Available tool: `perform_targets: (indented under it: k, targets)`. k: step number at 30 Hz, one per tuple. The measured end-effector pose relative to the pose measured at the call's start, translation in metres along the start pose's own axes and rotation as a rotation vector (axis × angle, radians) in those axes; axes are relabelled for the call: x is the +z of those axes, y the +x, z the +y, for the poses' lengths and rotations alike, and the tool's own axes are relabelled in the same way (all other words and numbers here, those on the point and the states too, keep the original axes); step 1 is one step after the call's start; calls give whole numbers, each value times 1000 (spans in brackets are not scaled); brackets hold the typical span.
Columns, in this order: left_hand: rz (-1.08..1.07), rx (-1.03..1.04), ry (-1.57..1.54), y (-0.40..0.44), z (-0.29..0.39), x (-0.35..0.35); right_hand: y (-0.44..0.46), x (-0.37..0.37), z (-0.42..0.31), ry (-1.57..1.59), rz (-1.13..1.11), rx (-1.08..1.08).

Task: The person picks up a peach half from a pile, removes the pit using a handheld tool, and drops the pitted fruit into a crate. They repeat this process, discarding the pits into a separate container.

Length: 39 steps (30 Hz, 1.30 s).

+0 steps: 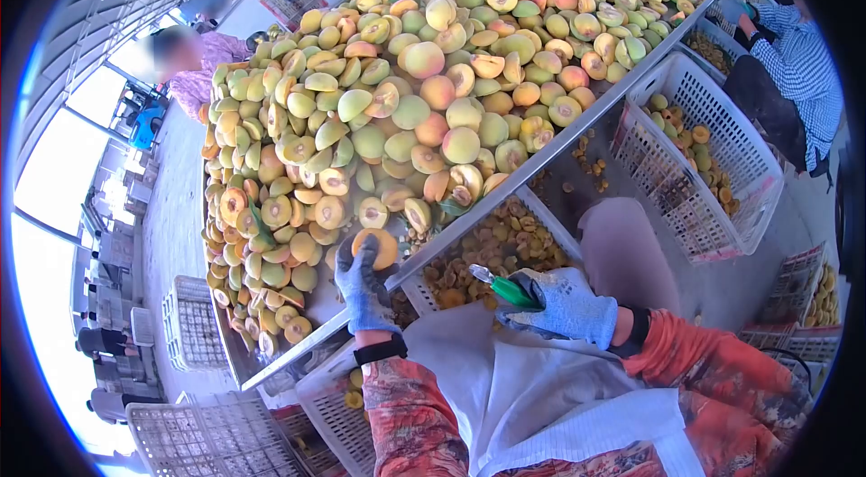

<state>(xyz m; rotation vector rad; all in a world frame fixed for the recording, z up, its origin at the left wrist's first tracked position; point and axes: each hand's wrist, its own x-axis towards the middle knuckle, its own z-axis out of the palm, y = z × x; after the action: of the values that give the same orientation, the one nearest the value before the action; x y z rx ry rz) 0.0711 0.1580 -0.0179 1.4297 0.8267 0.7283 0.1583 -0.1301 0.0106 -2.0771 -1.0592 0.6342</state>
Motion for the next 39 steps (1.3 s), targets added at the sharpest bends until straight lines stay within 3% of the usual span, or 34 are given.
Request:
perform_targets:
  k: [1, 2, 4, 5, 7, 9, 12, 19, 21, 22, 23, 24, 25, 28, 30, 31, 32, 33, 34, 35, 37, 38, 39]
  targets:
    - [-13, -257, -505, -17, 19, -6, -2, 3, -1, -60, 30, -47]
    - [-2, -252, -514, -34, 29, -9, -3, 7, -2, -68, 22, -57]
    - [-262, -409, -957, -71, 40, -5, -3, 11, -4, -84, 49, -134]
    - [-243, -462, -912, -84, 43, -1, -3, 8, -12, -95, 41, -140]
    - [-341, -344, -773, -103, 35, 2, -3, 2, -40, -144, 113, -320]
    - [-272, -366, -799, -121, 44, 11, -3, 2, -53, -203, 121, -412]
    - [-240, -303, -700, -142, 62, 12, -2, 6, -61, -546, 218, -584]
    - [-134, -225, -549, -163, 63, 8, -19, 12, -73, -917, 103, -615]
    - [-53, -132, -465, -173, 68, 12, -23, 13, -78, -779, -69, -524]
    - [15, 0, -260, -181, 70, 16, -26, 16, -77, -778, -69, -522]
    - [14, -2, -258, -184, 67, 17, -29, 22, -75, -567, -22, -528]
    - [72, 242, 56, -185, 63, 18, -32, 26, -73, -356, 24, -531]
    - [128, 484, 374, -184, 59, 18, -32, 30, -73, -355, 24, -529]
    - [184, 540, 194, -177, 51, 20, -32, 34, -81, -124, 47, -544]
    - [181, 569, 228, -178, 49, 19, -31, 22, -91, 294, -355, -148]
    - [176, 599, 255, -178, 48, 19, -23, 14, -90, 299, -348, -147]
    - [165, 599, 259, -176, 47, 18, -14, 4, -87, 385, -483, -48]
    - [82, 476, 180, -174, 45, 16, -11, -1, -83, 469, -617, 52]
    - [4, 355, 97, -171, 45, 16, -4, 7, -67, 7, -235, -440]
    - [2, 354, 95, -169, 49, 17, -6, 13, -56, 5, -234, -437]
    - [-20, -14, -317, -170, 58, 19, -14, 17, -61, -524, 62, -451]
    - [55, 135, -195, -164, 43, 23, -19, 23, -64, -499, 27, -398]
    - [54, 130, -190, -164, 42, 25, -21, 28, -62, -495, 24, -394]
